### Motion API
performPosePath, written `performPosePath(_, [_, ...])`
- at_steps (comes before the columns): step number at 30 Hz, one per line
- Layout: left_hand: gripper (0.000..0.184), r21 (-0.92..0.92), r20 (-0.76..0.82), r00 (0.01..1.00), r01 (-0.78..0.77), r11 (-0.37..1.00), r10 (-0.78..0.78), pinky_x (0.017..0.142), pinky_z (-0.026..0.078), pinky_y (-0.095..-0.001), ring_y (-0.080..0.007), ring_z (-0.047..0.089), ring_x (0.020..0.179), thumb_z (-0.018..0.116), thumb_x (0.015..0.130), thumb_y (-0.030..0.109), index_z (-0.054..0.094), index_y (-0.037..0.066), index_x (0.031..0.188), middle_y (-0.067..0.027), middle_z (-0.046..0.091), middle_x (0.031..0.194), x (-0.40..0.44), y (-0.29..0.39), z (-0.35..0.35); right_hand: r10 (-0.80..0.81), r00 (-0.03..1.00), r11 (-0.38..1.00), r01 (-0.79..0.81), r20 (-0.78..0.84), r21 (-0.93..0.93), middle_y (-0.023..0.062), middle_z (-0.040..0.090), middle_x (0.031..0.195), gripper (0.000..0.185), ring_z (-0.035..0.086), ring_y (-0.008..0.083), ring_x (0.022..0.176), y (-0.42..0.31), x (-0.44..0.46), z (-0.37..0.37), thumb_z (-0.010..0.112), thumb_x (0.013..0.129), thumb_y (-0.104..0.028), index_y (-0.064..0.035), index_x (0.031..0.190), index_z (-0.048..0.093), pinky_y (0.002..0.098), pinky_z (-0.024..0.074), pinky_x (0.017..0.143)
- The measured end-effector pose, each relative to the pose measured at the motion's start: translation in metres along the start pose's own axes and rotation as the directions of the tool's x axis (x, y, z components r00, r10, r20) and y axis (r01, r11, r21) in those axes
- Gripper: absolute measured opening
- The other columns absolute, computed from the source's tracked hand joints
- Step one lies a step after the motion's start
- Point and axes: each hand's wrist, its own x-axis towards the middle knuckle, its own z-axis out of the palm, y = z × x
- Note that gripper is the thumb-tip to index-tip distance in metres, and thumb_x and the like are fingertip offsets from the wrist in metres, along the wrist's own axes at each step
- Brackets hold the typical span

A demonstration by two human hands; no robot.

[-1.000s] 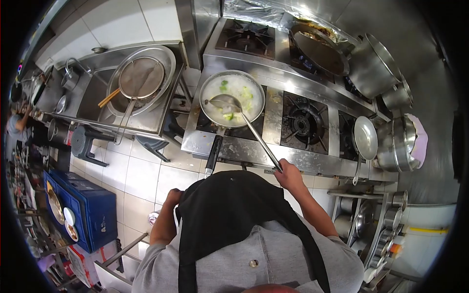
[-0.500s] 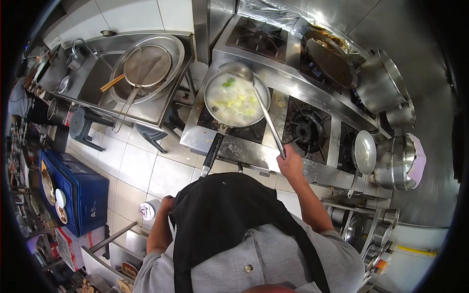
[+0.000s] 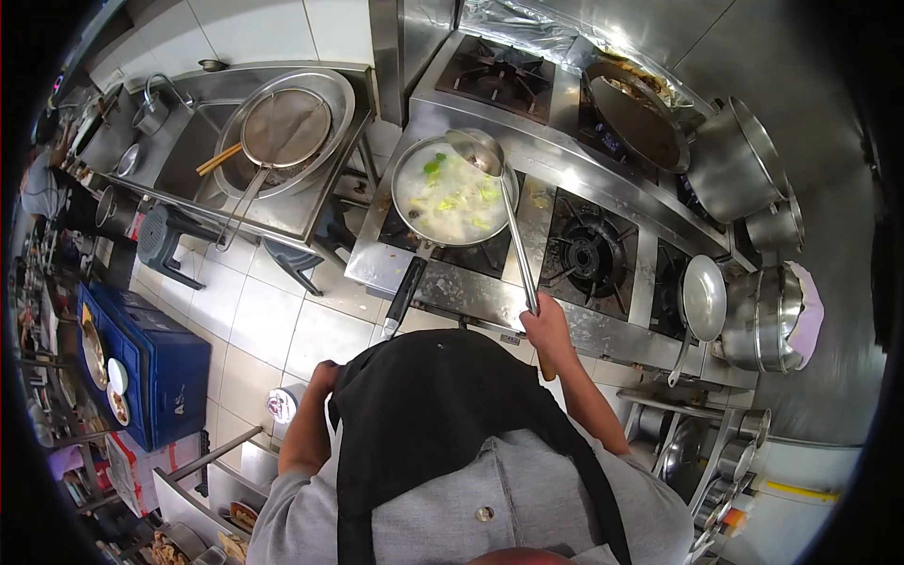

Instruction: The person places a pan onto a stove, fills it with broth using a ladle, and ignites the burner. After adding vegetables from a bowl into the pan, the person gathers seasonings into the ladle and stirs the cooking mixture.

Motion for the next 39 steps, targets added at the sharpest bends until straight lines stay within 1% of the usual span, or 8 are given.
performPosePath(2, [0.031, 0.548, 0.184, 0.859, -0.493, 0.676, 0.477, 0.089, 0.053, -0.0383, -0.0334, 0.067, 0.100, 0.059, 0.088, 0.027, 0.073, 0.006, 0.106, -0.0202, 0.071, 0.102, 0.032, -0.026, 0.004, 0.018, 1.000, 1.000, -0.018, -0.015, 0.014, 0.0182, 0.055, 0.070, 0.017, 0.054, 0.0326, 0.065, -0.004, -0.002, -0.004, 0.058, 0.078, -0.014, 0.0005, 0.082, 0.050, 0.0431, 0.0440, 0.062])
performPosePath(8, [0.030, 0.310, 0.120, 0.960, -0.279, 0.909, 0.253, 0.091, 0.052, -0.0397, -0.0329, 0.066, 0.103, 0.057, 0.086, 0.028, 0.073, 0.012, 0.106, -0.0174, 0.070, 0.104, 0.020, 0.007, -0.005, 0.043, 0.998, 0.996, -0.040, -0.041, 0.075, 0.0158, 0.055, 0.069, 0.016, 0.055, 0.0294, 0.063, -0.003, -0.010, -0.008, 0.058, 0.077, -0.014, -0.0001, 0.082, 0.052, 0.0423, 0.0442, 0.061])
performPosePath(15, [0.031, 0.521, 0.245, 0.847, -0.526, 0.672, 0.472, 0.091, 0.052, -0.0389, -0.0327, 0.066, 0.102, 0.058, 0.083, 0.030, 0.074, 0.012, 0.104, -0.0165, 0.071, 0.101, 0.022, 0.003, -0.002, 0.103, 0.995, 0.994, -0.102, -0.017, 0.037, 0.0166, 0.056, 0.069, 0.016, 0.055, 0.0299, 0.063, -0.001, -0.013, -0.012, 0.059, 0.076, -0.013, 0.0009, 0.078, 0.052, 0.0426, 0.0441, 0.062])
performPosePath(18, [0.031, 0.329, 0.093, 0.958, -0.286, 0.900, 0.271, 0.091, 0.052, -0.0395, -0.0330, 0.066, 0.101, 0.059, 0.082, 0.031, 0.075, 0.013, 0.101, -0.0162, 0.071, 0.100, 0.009, 0.014, -0.004, 0.100, 0.995, 0.994, -0.100, -0.003, 0.039, 0.0193, 0.058, 0.071, 0.018, 0.059, 0.0323, 0.066, -0.002, -0.014, -0.013, 0.057, 0.077, -0.015, 0.0015, 0.082, 0.053, 0.0433, 0.0457, 0.064])
performPosePath(23, [0.031, 0.585, 0.248, 0.792, -0.581, 0.565, 0.558, 0.089, 0.053, -0.0425, -0.0342, 0.067, 0.098, 0.060, 0.080, 0.030, 0.074, 0.008, 0.097, -0.0179, 0.072, 0.098, 0.031, -0.018, 0.000, 0.081, 0.997, 0.997, -0.081, 0.002, 0.002, 0.0222, 0.059, 0.074, 0.021, 0.060, 0.0379, 0.070, 0.003, -0.004, -0.017, 0.059, 0.076, -0.017, 0.0025, 0.083, 0.053, 0.0460, 0.0462, 0.067])
performPosePath(28, [0.031, 0.492, 0.294, 0.762, -0.638, 0.592, 0.577, 0.088, 0.054, -0.0426, -0.0338, 0.068, 0.096, 0.060, 0.077, 0.030, 0.075, 0.009, 0.095, -0.0172, 0.072, 0.096, 0.026, -0.026, -0.002, 0.056, 0.998, 0.998, -0.056, -0.021, -0.017, 0.0214, 0.058, 0.073, 0.020, 0.058, 0.0359, 0.069, 0.008, 0.001, -0.013, 0.059, 0.076, -0.014, 0.0032, 0.085, 0.056, 0.0445, 0.0458, 0.066])
performPosePath(29, [0.033, 0.310, 0.174, 0.916, -0.400, 0.862, 0.363, 0.088, 0.054, -0.0419, -0.0348, 0.067, 0.096, 0.060, 0.078, 0.032, 0.074, 0.008, 0.096, -0.0174, 0.072, 0.098, 0.004, -0.010, -0.006, 0.066, 0.998, 0.997, -0.067, -0.011, -0.026, 0.0235, 0.059, 0.078, 0.023, 0.059, 0.0391, 0.073, 0.009, 0.002, -0.011, 0.060, 0.076, -0.017, 0.0034, 0.086, 0.055, 0.0463, 0.0461, 0.068])
performPosePath(39, [0.033, 0.264, 0.199, 0.898, -0.435, 0.861, 0.393, 0.086, 0.053, -0.0429, -0.0375, 0.067, 0.095, 0.056, 0.086, 0.032, 0.073, 0.007, 0.099, -0.0229, 0.070, 0.101, 0.032, -0.024, -0.016, 0.148, 0.989, 0.989, -0.148, 0.025, -0.009, 0.0256, 0.061, 0.082, 0.028, 0.061, 0.0431, 0.080, -0.005, -0.010, -0.005, 0.061, 0.076, -0.020, 0.0044, 0.088, 0.055, 0.0471, 0.0473, 0.073])
